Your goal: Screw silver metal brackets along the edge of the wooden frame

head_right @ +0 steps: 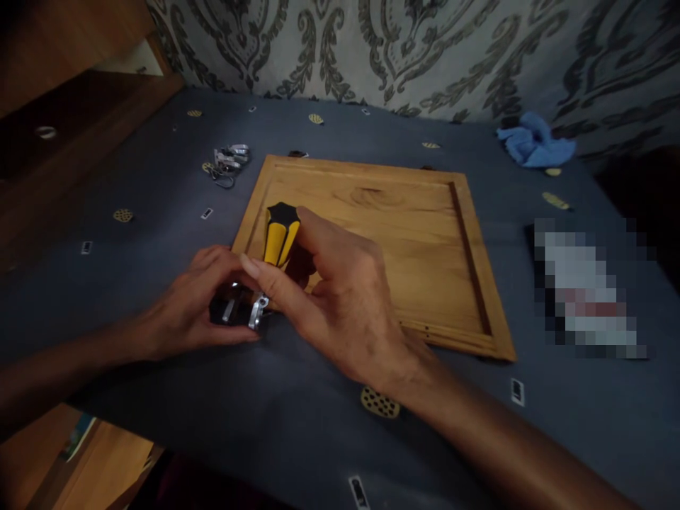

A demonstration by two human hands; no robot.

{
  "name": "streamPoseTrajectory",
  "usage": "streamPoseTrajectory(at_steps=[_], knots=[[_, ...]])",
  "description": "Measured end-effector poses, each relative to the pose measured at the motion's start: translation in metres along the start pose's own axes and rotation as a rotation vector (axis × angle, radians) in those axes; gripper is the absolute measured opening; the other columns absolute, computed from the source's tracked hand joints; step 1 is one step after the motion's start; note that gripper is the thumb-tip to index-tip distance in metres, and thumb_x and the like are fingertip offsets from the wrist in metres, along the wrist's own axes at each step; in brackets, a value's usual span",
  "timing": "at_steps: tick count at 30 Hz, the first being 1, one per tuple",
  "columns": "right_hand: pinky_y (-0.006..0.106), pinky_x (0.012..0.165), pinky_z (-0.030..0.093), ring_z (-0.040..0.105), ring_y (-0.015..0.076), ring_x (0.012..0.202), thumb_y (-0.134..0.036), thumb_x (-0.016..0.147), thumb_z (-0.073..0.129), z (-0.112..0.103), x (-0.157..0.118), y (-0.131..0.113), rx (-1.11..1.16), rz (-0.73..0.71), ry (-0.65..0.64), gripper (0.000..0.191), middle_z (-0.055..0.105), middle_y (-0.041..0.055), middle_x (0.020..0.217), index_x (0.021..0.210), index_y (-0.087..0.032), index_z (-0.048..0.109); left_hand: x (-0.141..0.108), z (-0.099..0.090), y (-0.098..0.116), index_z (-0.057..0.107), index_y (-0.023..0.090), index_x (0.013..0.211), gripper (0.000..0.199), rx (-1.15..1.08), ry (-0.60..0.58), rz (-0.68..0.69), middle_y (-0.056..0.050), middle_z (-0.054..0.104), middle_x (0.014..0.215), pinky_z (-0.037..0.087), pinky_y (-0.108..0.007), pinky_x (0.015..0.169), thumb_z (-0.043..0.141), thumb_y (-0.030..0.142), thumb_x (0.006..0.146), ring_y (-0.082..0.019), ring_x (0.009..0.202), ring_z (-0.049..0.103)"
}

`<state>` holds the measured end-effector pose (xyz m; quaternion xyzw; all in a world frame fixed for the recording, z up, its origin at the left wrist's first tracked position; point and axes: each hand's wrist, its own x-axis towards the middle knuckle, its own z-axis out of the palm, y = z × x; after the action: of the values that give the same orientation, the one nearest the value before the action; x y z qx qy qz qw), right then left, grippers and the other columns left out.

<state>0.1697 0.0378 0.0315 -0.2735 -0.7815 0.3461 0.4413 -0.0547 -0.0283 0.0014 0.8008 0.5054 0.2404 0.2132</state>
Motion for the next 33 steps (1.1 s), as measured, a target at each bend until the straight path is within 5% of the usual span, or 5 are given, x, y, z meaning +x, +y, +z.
streamPoseTrajectory(at_steps=[7, 17, 24, 28, 33], knots=[[0.034, 0.056, 0.047, 0.068, 0.0196, 0.066, -0.055, 0.094, 0.083, 0.0, 0.001, -0.003, -0.099, -0.015, -0.037, 0.039, 0.072, 0.0001, 0.075, 0.079, -0.025, 0.064, 0.001, 0.002, -0.001, 0.056, 0.028, 0.135, 0.062, 0.007, -0.02, -0.017, -0.005, 0.078, 0.115, 0.05, -0.057, 0.111, 0.089, 0.039, 0.084, -0.035, 0.122, 0.067], [0.028, 0.078, 0.068, 0.08, 0.0163, 0.083, -0.041, 0.096, 0.084, -0.013, 0.01, -0.016, 0.354, 0.239, -0.335, 0.013, 0.081, -0.003, 0.091, 0.101, -0.029, 0.081, 0.0, 0.001, 0.001, 0.051, 0.024, 0.14, 0.061, 0.036, -0.002, 0.026, -0.006, 0.075, 0.119, 0.048, -0.057, 0.113, 0.085, 0.035, 0.09, -0.035, 0.125, 0.066], [0.028, 0.053, 0.052, 0.063, 0.0135, 0.059, -0.043, 0.09, 0.089, -0.003, 0.006, -0.008, 0.104, 0.062, -0.142, 0.035, 0.067, -0.0045, 0.074, 0.079, -0.026, 0.061, 0.001, 0.003, -0.003, 0.054, 0.025, 0.133, 0.06, 0.014, 0.001, 0.023, -0.004, 0.077, 0.113, 0.049, -0.054, 0.111, 0.089, 0.038, 0.086, -0.035, 0.122, 0.067], [0.03, 0.052, 0.046, 0.058, 0.0145, 0.058, -0.042, 0.091, 0.088, 0.003, 0.0, -0.009, -0.043, 0.017, -0.024, 0.041, 0.059, -0.0053, 0.068, 0.078, -0.027, 0.052, 0.0, 0.005, -0.005, 0.055, 0.024, 0.134, 0.06, 0.025, 0.031, 0.038, -0.005, 0.076, 0.112, 0.048, -0.054, 0.111, 0.088, 0.038, 0.086, -0.034, 0.12, 0.066], [0.03, 0.057, 0.053, 0.068, 0.0172, 0.07, -0.035, 0.092, 0.087, 0.004, -0.003, -0.011, 0.045, 0.099, -0.058, 0.026, 0.07, -0.0027, 0.081, 0.09, -0.027, 0.062, 0.001, 0.004, -0.003, 0.057, 0.022, 0.132, 0.06, 0.035, 0.005, 0.019, -0.006, 0.075, 0.116, 0.049, -0.053, 0.111, 0.09, 0.04, 0.085, -0.035, 0.122, 0.066]])
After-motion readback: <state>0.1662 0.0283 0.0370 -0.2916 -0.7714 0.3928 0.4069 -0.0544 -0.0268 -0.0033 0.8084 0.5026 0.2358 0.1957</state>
